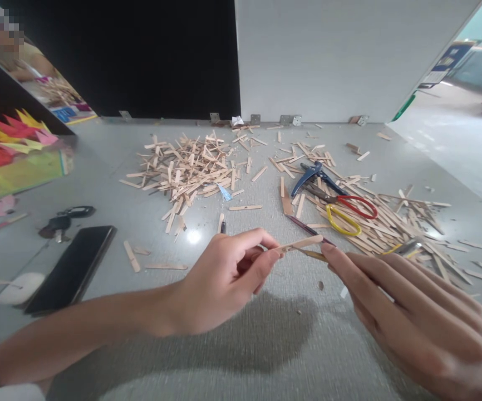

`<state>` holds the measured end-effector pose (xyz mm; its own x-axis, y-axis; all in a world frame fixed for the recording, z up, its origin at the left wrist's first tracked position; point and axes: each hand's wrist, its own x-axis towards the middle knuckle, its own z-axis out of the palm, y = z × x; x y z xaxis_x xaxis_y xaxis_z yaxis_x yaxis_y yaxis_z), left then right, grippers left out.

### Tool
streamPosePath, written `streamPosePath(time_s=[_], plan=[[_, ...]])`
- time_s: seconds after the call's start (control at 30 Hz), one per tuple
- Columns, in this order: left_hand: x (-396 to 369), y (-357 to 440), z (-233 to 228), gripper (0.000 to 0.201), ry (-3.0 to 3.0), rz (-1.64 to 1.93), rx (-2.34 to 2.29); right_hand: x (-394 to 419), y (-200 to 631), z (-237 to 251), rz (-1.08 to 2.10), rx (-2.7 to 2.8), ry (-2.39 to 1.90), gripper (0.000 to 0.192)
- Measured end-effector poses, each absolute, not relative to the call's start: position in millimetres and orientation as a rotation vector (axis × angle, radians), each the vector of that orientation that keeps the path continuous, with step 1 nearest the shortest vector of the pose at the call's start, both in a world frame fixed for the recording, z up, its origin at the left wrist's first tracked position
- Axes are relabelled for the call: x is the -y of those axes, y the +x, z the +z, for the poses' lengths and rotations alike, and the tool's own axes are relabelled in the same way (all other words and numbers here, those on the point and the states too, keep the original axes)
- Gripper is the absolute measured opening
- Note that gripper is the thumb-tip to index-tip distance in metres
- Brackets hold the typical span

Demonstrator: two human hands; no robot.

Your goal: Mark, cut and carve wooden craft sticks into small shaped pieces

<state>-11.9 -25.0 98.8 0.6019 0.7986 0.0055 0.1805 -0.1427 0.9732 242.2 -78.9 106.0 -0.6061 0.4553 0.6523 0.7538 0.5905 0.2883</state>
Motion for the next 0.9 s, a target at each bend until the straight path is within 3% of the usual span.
streamPosePath(time_s=[0.9], plan=[[23, -8, 84, 0.032, 1.799, 0.558, -0.879, 77, 235, 106, -0.832, 2.535, -0.871, 0.032]])
